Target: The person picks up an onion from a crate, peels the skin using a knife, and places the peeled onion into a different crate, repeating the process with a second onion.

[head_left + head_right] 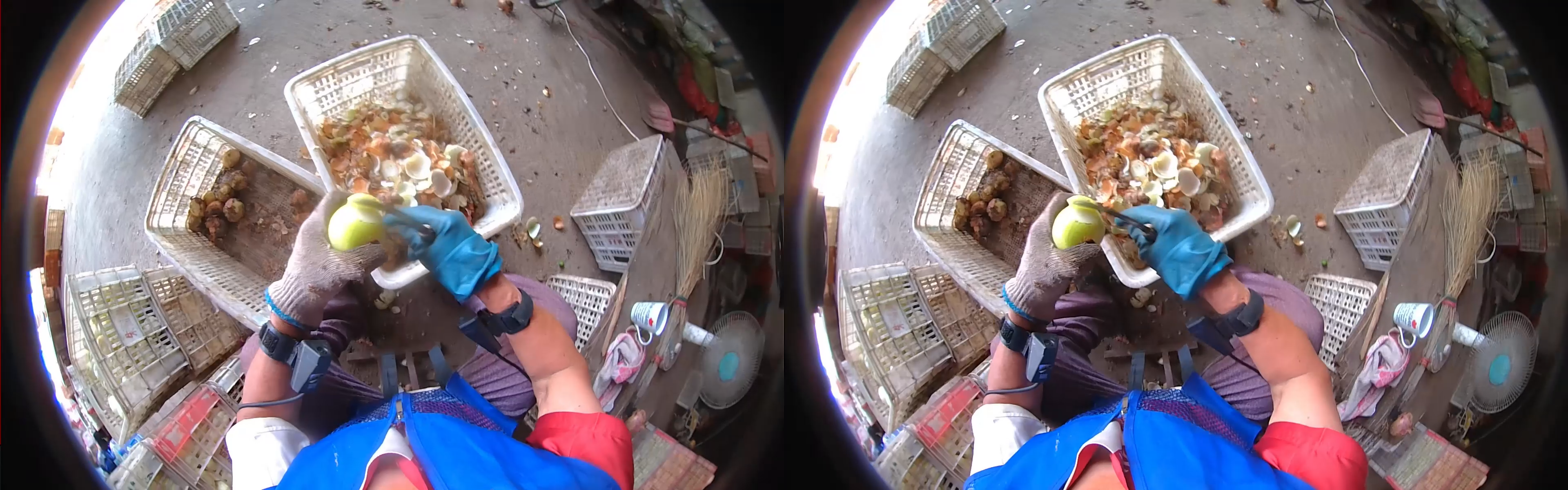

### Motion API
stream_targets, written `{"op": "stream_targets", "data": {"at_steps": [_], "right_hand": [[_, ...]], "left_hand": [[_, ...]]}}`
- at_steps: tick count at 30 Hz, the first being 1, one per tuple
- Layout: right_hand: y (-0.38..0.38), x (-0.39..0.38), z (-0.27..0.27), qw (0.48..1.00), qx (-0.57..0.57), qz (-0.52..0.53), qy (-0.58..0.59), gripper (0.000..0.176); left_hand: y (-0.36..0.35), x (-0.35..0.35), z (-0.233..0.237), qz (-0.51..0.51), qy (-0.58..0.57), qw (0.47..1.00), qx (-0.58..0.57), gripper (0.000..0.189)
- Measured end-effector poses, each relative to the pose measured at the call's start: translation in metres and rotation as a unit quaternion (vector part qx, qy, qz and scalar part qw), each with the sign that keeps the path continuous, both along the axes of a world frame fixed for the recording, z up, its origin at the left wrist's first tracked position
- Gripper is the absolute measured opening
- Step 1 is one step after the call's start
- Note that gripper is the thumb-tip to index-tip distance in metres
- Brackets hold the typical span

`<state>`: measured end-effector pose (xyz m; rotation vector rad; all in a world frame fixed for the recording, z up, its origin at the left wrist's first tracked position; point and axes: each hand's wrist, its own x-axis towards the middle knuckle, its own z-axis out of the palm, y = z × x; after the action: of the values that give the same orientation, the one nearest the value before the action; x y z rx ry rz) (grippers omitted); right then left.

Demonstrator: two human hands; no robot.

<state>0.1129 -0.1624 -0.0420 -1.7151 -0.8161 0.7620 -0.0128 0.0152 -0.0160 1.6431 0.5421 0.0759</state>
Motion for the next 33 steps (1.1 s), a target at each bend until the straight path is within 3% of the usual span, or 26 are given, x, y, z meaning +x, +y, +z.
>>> {"op": "stream_targets", "data": {"at_steps": [2,3,4,6,8,9,10,19,22,23,26,27,28,30,31,32,33], "right_hand": [[0.001,-0.003,0.022,0.981,-0.076,-0.039,0.173,0.027],[0.001,-0.002,0.018,0.980,-0.042,-0.048,0.190,0.027],[-0.001,0.001,0.009,0.984,0.027,-0.042,0.172,0.032],[0.003,0.004,0.027,0.999,0.005,-0.035,0.039,0.042],[0.004,0.004,0.045,0.998,-0.020,-0.014,0.059,0.055],[0.003,0.005,0.044,0.999,-0.018,0.003,0.043,0.056],[0.003,0.006,0.042,0.999,-0.017,0.019,0.027,0.057],[0.004,0.005,0.050,0.999,-0.018,0.047,-0.020,0.040],[0.004,0.003,0.036,0.987,-0.002,0.046,-0.154,0.028],[0.004,0.002,0.037,0.988,0.000,0.040,-0.150,0.027],[0.011,-0.008,0.043,0.995,0.034,-0.084,0.051,0.021],[0.006,0.002,0.016,0.991,0.024,-0.095,0.090,0.021],[0.009,0.006,0.019,0.977,0.017,-0.168,0.130,0.022],[0.010,0.023,0.015,0.978,-0.069,-0.198,0.012,0.036],[0.009,0.027,0.022,0.968,-0.059,-0.134,-0.206,0.052],[0.008,0.028,0.018,0.954,-0.124,-0.126,-0.241,0.061],[0.012,0.028,0.018,0.967,-0.129,-0.118,-0.187,0.059]], "left_hand": [[-0.005,0.002,-0.003,0.033,0.002,0.999,-0.020,0.054],[-0.007,0.004,-0.001,0.037,0.000,0.999,-0.039,0.055],[-0.008,0.005,0.002,0.040,-0.003,0.998,-0.056,0.056],[-0.011,0.005,-0.006,0.016,-0.028,0.999,0.030,0.061],[-0.014,0.004,-0.001,-0.014,0.047,0.995,0.082,0.064],[-0.009,0.001,-0.025,-0.029,0.008,0.997,0.069,0.068],[-0.006,-0.001,-0.020,-0.046,-0.020,0.998,0.031,0.072],[0.001,-0.003,0.011,-0.104,0.018,0.994,0.010,0.073],[-0.002,-0.004,0.021,-0.119,0.035,0.992,0.023,0.068],[-0.002,-0.004,0.023,-0.121,0.030,0.991,0.051,0.067],[-0.004,-0.007,0.019,-0.097,-0.007,0.989,0.110,0.067],[-0.004,-0.007,0.017,-0.083,-0.024,0.988,0.125,0.067],[-0.004,-0.007,0.016,-0.057,-0.014,0.995,0.082,0.068],[-0.002,-0.007,0.015,-0.002,0.004,1.000,-0.003,0.069],[0.002,-0.006,0.011,0.016,-0.055,0.996,-0.066,0.071],[0.005,-0.008,0.009,0.033,-0.066,0.992,-0.099,0.071],[0.007,-0.009,0.011,0.049,-0.077,0.987,-0.132,0.071]]}}
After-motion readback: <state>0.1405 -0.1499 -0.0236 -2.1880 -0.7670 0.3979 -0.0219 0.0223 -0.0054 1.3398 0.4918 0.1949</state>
